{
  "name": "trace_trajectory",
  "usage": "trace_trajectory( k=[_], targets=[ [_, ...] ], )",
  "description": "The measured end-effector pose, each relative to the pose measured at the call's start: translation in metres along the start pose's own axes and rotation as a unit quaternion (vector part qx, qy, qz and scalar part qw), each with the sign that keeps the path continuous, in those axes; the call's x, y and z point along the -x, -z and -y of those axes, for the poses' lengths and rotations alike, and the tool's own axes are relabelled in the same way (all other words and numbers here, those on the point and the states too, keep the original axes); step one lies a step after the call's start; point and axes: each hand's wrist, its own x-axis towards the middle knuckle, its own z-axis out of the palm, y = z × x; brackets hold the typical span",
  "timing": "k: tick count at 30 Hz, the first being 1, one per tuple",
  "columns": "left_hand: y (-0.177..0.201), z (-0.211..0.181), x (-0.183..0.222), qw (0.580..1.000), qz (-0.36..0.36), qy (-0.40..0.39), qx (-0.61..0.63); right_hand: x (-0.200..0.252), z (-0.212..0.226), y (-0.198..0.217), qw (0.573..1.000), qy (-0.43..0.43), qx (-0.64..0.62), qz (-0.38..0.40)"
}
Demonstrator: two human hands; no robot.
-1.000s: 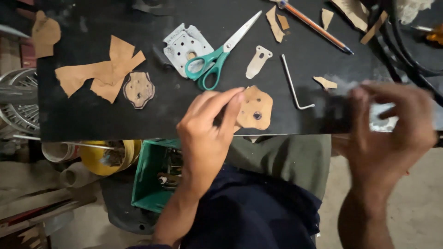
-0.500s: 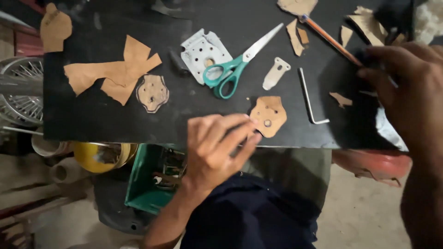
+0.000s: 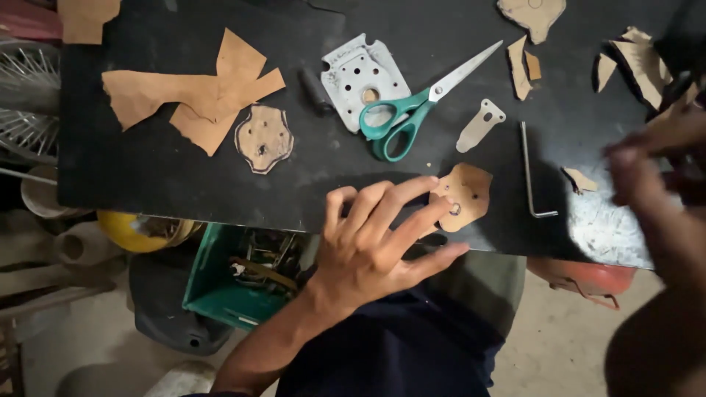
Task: Trimming a cardboard piece with scissors and marking hole locations using a metal template and a pen.
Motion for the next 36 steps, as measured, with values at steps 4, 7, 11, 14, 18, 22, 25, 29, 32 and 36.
trace_trajectory(
  k=[4, 7, 11, 14, 18, 22, 25, 29, 32, 36],
  targets=[
    [0.000, -0.003, 0.000, 1.000, 0.024, 0.021, 0.000, 0.008, 0.071, -0.037, 0.986, 0.040, -0.161, -0.018],
    [0.001, -0.004, 0.001, 0.997, 0.062, 0.053, -0.015, 0.005, 0.070, -0.062, 0.980, 0.048, -0.179, -0.068],
    [-0.004, -0.004, 0.007, 0.998, 0.046, 0.047, -0.016, 0.006, 0.067, -0.076, 0.986, 0.076, -0.106, -0.104],
    [-0.008, -0.003, 0.009, 0.999, 0.012, 0.040, -0.018, 0.008, 0.067, -0.077, 0.984, 0.111, -0.086, -0.107],
    [-0.022, -0.004, 0.023, 0.999, -0.021, 0.000, 0.036, 0.022, 0.067, -0.069, 0.984, 0.108, -0.059, -0.125],
    [-0.019, -0.020, 0.025, 0.998, -0.023, -0.009, 0.056, 0.041, 0.048, -0.066, 0.986, 0.064, -0.008, -0.155],
    [-0.013, -0.024, 0.021, 0.998, -0.014, 0.031, 0.048, 0.044, 0.039, -0.066, 0.983, 0.062, -0.028, -0.170],
    [-0.009, -0.026, 0.014, 0.997, 0.001, 0.081, -0.003, 0.040, 0.037, -0.065, 0.984, 0.073, -0.056, -0.155],
    [-0.006, -0.028, 0.010, 0.994, 0.021, 0.112, 0.000, 0.030, 0.050, -0.062, 0.987, 0.090, -0.046, -0.127],
    [-0.003, -0.031, 0.010, 0.989, 0.064, 0.136, 0.001, 0.015, 0.061, -0.066, 0.989, 0.136, -0.033, -0.036]
  ],
)
